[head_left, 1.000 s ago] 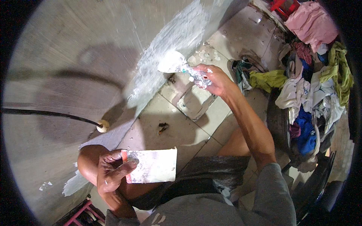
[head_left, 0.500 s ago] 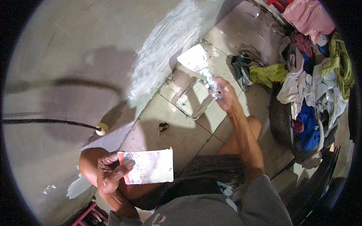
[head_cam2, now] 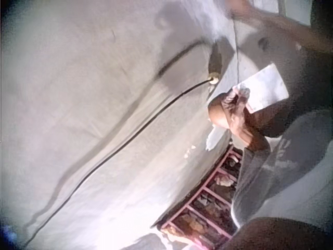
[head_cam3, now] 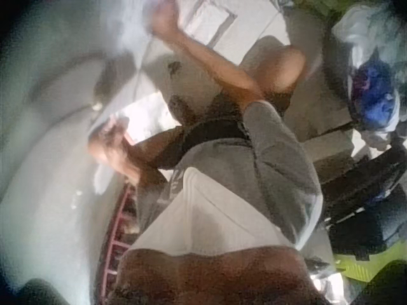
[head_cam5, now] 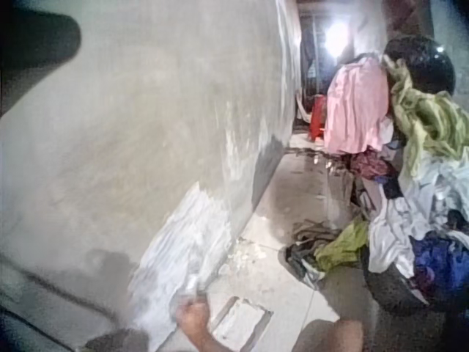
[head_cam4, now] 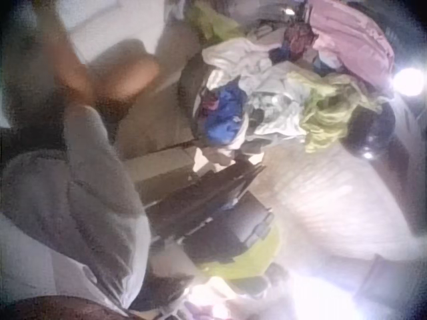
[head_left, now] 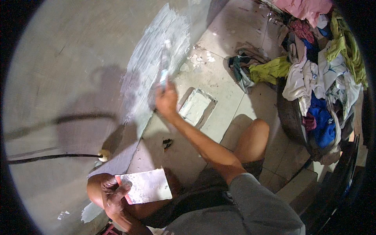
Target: The person applies a white substance to a wall using a spatula and a small flat board.
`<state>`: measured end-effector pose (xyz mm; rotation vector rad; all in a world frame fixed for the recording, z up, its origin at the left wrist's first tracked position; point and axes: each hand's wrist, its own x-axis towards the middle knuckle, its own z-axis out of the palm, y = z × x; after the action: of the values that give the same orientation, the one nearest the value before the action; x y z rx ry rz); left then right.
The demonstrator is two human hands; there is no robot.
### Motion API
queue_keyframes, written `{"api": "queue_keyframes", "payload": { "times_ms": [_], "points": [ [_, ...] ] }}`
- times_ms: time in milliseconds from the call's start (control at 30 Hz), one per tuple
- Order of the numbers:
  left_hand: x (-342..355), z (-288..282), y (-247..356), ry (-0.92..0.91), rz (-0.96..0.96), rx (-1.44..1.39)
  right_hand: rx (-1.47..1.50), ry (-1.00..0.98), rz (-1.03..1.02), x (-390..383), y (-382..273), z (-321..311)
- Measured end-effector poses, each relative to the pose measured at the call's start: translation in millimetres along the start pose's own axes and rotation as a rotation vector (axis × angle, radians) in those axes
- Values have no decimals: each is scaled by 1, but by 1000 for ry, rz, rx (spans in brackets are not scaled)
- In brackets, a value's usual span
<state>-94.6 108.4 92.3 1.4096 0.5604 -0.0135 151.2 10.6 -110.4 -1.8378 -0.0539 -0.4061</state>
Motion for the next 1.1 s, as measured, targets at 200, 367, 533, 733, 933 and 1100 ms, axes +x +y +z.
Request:
{"api": "queue_keyframes", "payload": {
  "times_ms": [200, 367, 533, 733, 933, 1100],
  "points": [
    [5, -8, -37, 174, 116, -75, -72, -204, 11, -65, -5, -27],
    [4, 5, 0, -24, -12, -50, 479, -389, 661, -32, 30, -114],
    [6, 6, 3, -4, -38, 12, 543, -532, 843, 67, 50, -154],
    [6, 11, 4, -14, 50, 36, 470, -831, 766, 146, 65, -144],
    [7, 13, 7, -42, 48, 22, 429, -993, 750, 179, 28, -137],
    [8, 12, 12, -91, 103, 264, 435, -941, 712, 180, -4, -144]
  ]
}}
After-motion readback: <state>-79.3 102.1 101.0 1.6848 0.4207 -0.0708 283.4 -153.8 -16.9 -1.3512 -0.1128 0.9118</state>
